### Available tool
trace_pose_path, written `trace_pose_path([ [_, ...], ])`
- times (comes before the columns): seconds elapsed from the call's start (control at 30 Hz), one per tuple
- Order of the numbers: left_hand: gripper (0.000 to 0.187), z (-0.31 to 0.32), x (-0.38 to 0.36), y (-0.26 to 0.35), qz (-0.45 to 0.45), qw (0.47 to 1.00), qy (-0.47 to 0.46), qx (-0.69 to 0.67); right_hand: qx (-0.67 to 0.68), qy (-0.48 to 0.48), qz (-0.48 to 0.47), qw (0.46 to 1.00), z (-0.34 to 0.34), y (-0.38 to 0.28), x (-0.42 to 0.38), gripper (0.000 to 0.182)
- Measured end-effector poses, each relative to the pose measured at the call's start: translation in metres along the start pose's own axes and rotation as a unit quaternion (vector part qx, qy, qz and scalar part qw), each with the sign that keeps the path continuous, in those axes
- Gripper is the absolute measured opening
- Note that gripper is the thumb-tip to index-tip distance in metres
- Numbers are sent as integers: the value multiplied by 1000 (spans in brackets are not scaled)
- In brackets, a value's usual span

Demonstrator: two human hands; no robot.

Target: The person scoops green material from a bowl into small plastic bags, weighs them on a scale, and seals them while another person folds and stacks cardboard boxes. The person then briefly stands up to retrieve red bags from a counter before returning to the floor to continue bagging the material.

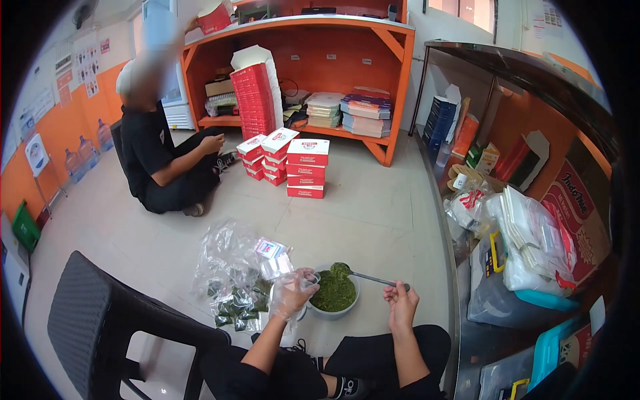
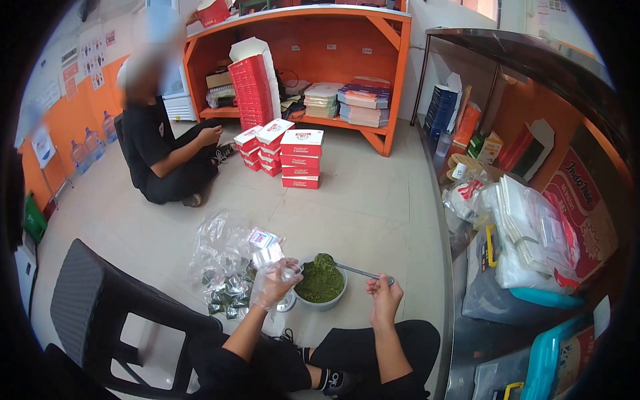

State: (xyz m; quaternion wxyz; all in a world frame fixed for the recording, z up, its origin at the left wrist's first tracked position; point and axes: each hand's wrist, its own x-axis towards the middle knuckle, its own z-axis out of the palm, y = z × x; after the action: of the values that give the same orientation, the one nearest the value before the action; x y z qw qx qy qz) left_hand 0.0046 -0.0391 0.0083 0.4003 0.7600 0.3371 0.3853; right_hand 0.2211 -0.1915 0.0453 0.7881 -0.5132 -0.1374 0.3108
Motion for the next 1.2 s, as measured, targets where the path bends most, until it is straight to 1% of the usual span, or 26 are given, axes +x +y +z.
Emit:
trace_pose_path([
  [0.03, 42, 6, 7, -6, 3, 1000, 1, 4, 4, -2, -1, 1000, 4, -10, 3, 20],
  [0.1, 38, 16, 20, 5, 26, 998, -15, 51, -29, -43, -54, 997, 6, -23, 9, 21],
  [0.13, 39, 20, 23, 11, 14, 997, -29, 68, -25, -41, -53, 997, 6, -25, 10, 21],
  [0.17, 39, 22, 26, 21, 14, 997, -32, 72, -46, -44, -73, 995, 6, -25, 11, 22],
  [0.2, 42, 26, 29, 30, -7, 992, -52, 114, -68, -47, -93, 992, 6, -25, 10, 23],
  [0.23, 46, 31, 31, 35, -30, 985, -71, 155, -65, -43, -89, 993, 7, -25, 8, 23],
  [0.27, 46, 37, 33, 36, -31, 984, -76, 159, -89, -45, -106, 989, 8, -25, 5, 24],
  [0.33, 52, 48, 35, 39, -62, 967, -83, 234, -121, -50, -137, 982, 8, -21, 2, 23],
  [0.37, 52, 53, 34, 36, -64, 966, -88, 236, -119, -47, -133, 983, 10, -19, -2, 23],
  [0.47, 55, 63, 33, 27, -59, 963, -86, 250, -209, -66, -210, 953, 12, -16, -11, 18],
  [0.5, 55, 66, 32, 25, -77, 966, -78, 233, -210, -64, -208, 953, 12, -14, -12, 18],
  [0.53, 55, 68, 31, 23, -94, 969, -70, 215, -250, -74, -242, 935, 12, -12, -13, 16],
  [0.57, 55, 70, 29, 20, -95, 969, -71, 215, -290, -84, -274, 913, 12, -10, -15, 15],
  [0.6, 51, 72, 27, 17, -88, 971, -48, 217, -316, -90, -296, 897, 13, -13, -18, 12],
  [0.63, 48, 73, 26, 13, -80, 972, -25, 220, -317, -91, -296, 897, 14, -12, -20, 12],
  [0.67, 48, 74, 26, 10, -81, 972, -25, 220, -328, -99, -308, 887, 14, -10, -21, 12],
  [0.73, 55, 75, 26, 2, -139, 969, -78, 189, -340, -109, -320, 878, 16, -7, -23, 11],
  [0.77, 55, 75, 25, 2, -140, 969, -77, 189, -344, -120, -330, 871, 17, -6, -25, 10],
  [0.83, 54, 75, 23, 0, -115, 969, -65, 207, -348, -132, -342, 863, 17, -3, -26, 10],
  [0.9, 53, 75, 22, 2, -120, 967, -61, 215, -361, -161, -381, 836, 17, -1, -27, 10],
  [0.93, 52, 75, 22, 3, -124, 965, -58, 223, -361, -162, -381, 836, 18, -2, -27, 10],
  [1.0, 51, 76, 23, -3, -128, 967, -55, 212, -375, -173, -419, 809, 20, -5, -29, 11],
  [1.13, 49, 71, 25, 7, -122, 970, -55, 203, -376, -178, -425, 804, 19, -5, -30, 12],
  [1.2, 50, 71, 24, 2, -116, 973, -46, 196, -385, -185, -431, 794, 19, -5, -30, 12],
])
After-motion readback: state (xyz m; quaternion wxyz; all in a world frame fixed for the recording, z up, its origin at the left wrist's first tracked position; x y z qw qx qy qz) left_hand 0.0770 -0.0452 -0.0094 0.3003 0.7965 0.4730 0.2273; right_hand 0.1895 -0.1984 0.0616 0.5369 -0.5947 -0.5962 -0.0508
